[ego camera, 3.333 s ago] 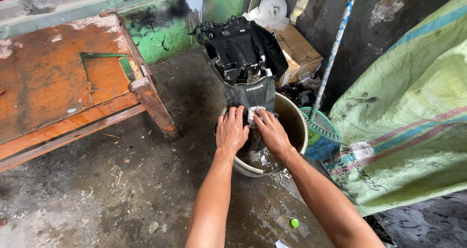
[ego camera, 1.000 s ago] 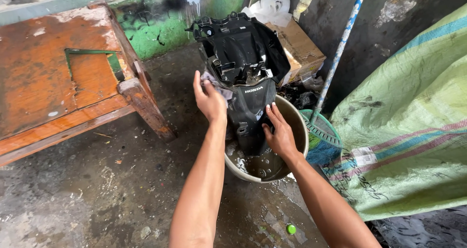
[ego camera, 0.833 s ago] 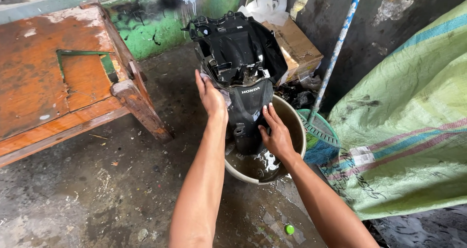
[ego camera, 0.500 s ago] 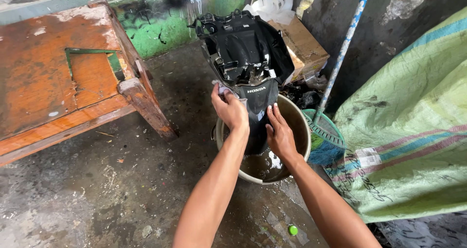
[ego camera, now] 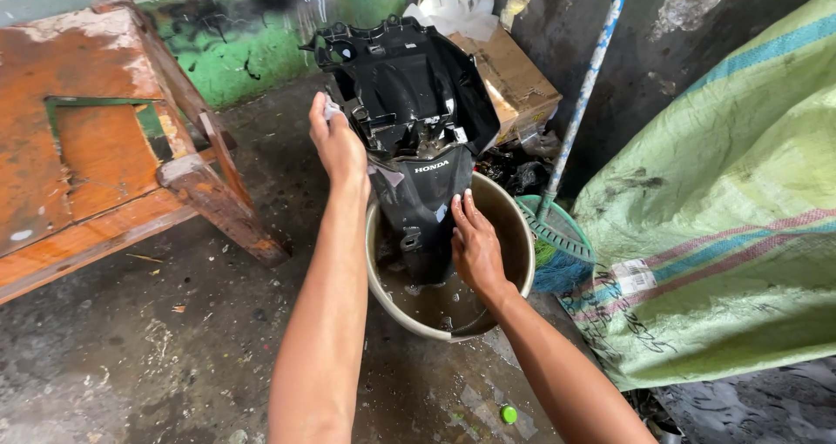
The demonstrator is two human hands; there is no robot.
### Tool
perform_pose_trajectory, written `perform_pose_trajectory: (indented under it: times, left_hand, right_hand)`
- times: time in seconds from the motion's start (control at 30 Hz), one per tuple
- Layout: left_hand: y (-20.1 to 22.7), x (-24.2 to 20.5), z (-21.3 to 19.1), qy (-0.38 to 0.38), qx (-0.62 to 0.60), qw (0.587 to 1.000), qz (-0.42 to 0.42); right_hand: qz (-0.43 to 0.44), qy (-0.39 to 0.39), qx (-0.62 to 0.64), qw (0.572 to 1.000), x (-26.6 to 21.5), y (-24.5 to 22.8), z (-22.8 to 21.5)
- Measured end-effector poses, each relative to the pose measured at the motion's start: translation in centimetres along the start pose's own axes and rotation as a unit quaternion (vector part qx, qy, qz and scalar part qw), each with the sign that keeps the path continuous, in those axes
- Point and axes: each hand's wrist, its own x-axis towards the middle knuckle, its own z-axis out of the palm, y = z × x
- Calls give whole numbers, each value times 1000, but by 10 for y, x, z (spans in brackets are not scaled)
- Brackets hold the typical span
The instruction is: Cleaning a black plastic motorcycle fender with a cloth and soapy water
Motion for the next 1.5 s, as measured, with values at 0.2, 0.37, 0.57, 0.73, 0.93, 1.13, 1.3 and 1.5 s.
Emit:
perform_pose_trajectory:
  times: [0.2, 0.37, 0.57, 0.73, 0.93, 1.13, 1.3, 1.5]
  left_hand:
    - [-3, -4, 3, -19, 20, 999, 20]
    - [21, -45, 0, -18, 44, 999, 15]
    - [23, -82, -3, -2, 146, 989, -4]
    - [32, -102, -18, -24, 183, 983, -14]
    - [61, -105, -53, -94, 110, 984, -104]
    - [5, -69, -81, -47, 82, 989, -112]
    - [-11, -62, -91, -63, 131, 975, -165]
    - [-11, -70, -93, -111, 147, 965, -186]
  right_hand:
    - [4, -1, -5, 1000, -2, 2, 3]
    - [6, -2, -8, 1000, -4, 1, 7]
    - [16, -1, -7, 1000, -6, -3, 10]
    - [18, 1, 2, 1000, -6, -8, 3]
    - [67, 31, 42, 996, -3, 2, 12]
    - [268, -27, 67, 961, 4, 9, 22]
    - [401, -104, 143, 899, 21, 38, 26]
    - [450, -115, 359, 810, 33, -12, -19]
